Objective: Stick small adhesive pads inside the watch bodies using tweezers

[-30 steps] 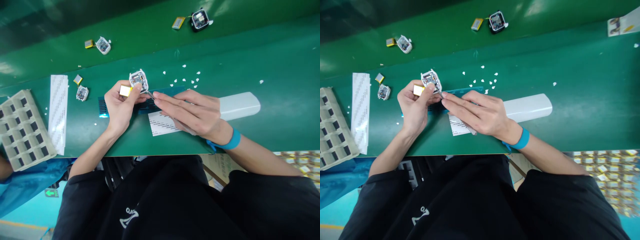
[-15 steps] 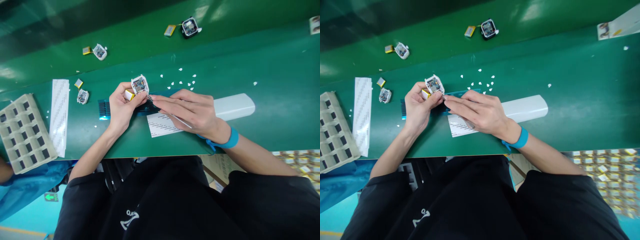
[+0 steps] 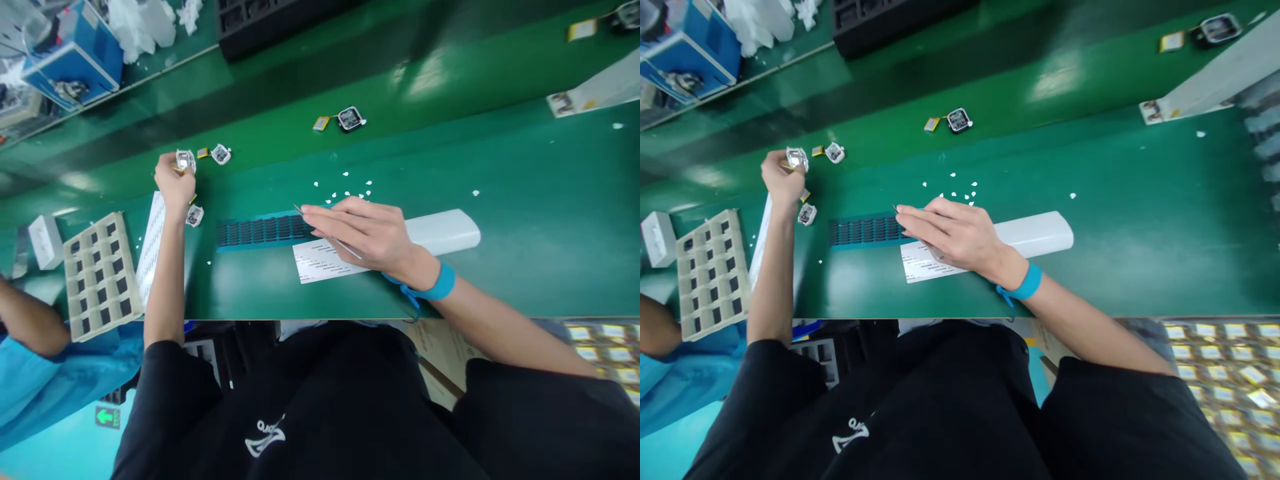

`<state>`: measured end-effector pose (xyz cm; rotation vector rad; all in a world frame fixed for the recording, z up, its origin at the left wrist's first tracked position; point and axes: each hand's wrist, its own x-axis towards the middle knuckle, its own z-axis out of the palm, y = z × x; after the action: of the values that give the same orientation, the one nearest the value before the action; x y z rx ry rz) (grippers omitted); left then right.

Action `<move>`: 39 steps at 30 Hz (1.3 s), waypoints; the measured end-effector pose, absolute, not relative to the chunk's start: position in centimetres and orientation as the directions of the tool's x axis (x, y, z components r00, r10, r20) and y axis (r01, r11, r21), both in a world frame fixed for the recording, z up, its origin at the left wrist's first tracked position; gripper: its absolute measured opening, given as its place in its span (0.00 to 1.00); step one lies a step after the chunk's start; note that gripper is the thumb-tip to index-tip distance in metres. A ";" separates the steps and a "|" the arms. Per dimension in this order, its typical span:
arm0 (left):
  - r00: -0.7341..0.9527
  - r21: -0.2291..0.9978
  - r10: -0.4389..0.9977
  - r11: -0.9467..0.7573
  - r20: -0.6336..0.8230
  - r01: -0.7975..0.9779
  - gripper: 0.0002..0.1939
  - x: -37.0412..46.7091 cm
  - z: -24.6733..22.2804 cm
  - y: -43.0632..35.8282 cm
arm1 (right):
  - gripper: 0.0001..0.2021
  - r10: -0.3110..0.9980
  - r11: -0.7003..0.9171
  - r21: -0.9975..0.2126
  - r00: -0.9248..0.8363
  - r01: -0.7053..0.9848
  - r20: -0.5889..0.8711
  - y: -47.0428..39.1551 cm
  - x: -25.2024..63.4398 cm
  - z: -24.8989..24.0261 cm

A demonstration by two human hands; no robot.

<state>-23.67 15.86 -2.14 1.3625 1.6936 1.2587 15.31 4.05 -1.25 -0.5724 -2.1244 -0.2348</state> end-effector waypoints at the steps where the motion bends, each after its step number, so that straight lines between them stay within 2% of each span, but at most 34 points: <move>1: -0.304 0.918 0.946 0.015 0.116 0.397 0.34 -24.4 -2.0 16.4 | 0.11 0.303 0.880 -0.042 -0.491 0.474 0.817 4.1 15.2 -1.3; 4: -0.295 0.860 0.937 -0.014 0.190 0.510 0.37 -24.2 -2.5 17.1 | 0.08 0.270 0.893 -0.011 -0.516 0.451 0.813 4.0 15.1 -1.3; 8: -0.150 0.805 0.977 -0.033 0.150 0.592 0.39 -22.7 -3.8 19.1 | 0.10 0.252 0.905 0.011 -0.559 0.424 0.790 3.8 15.2 -1.6; 13: -0.237 0.836 0.963 0.024 0.127 0.548 0.38 -22.1 -3.6 20.7 | 0.13 0.255 0.924 -0.056 -0.501 0.378 0.827 3.8 15.4 -2.0; 16: -0.224 0.884 0.960 -0.048 0.170 0.466 0.34 -19.5 -2.7 17.9 | 0.09 0.323 0.895 -0.106 -0.464 0.434 0.825 3.9 15.6 -2.4; 19: -0.135 0.938 0.977 -0.115 0.167 0.327 0.30 -14.3 -1.9 12.8 | 0.08 0.476 0.832 -0.219 -0.453 0.510 0.754 4.0 15.5 -2.8; 22: 0.003 0.999 0.999 -0.040 0.040 -0.037 0.29 -9.0 -1.1 7.5 | 0.10 0.602 0.770 -0.394 -0.368 0.502 0.709 3.9 15.3 -2.7; 25: 0.135 0.994 0.990 0.062 -0.049 -0.092 0.32 -5.9 -0.2 4.3 | 0.09 0.650 0.739 -0.487 -0.303 0.466 0.697 3.7 15.3 -2.0; 28: 0.217 0.991 0.972 0.106 -0.086 -0.085 0.27 -5.2 0.2 3.1 | 0.08 0.673 0.722 -0.467 -0.359 0.510 0.647 3.6 15.5 -1.5; 31: 0.217 0.986 0.971 0.126 -0.100 -0.106 0.25 -5.0 0.1 2.6 | 0.09 0.687 0.708 -0.415 -0.421 0.571 0.593 3.6 15.7 -1.6; 34: 0.216 0.982 0.971 0.136 -0.106 -0.130 0.25 -4.8 -0.3 2.0 | 0.08 0.674 0.715 -0.386 -0.428 0.583 0.602 3.6 15.8 -1.8; 39: 0.199 0.994 0.979 -0.032 0.052 -0.103 0.18 -4.6 -1.3 1.4 | 0.07 0.623 0.742 -0.310 -0.441 0.594 0.647 3.2 15.6 -1.9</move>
<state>-4.64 1.39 -1.30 1.2559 0.9671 1.1342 15.59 3.18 -1.94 -0.9113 -2.1579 0.0472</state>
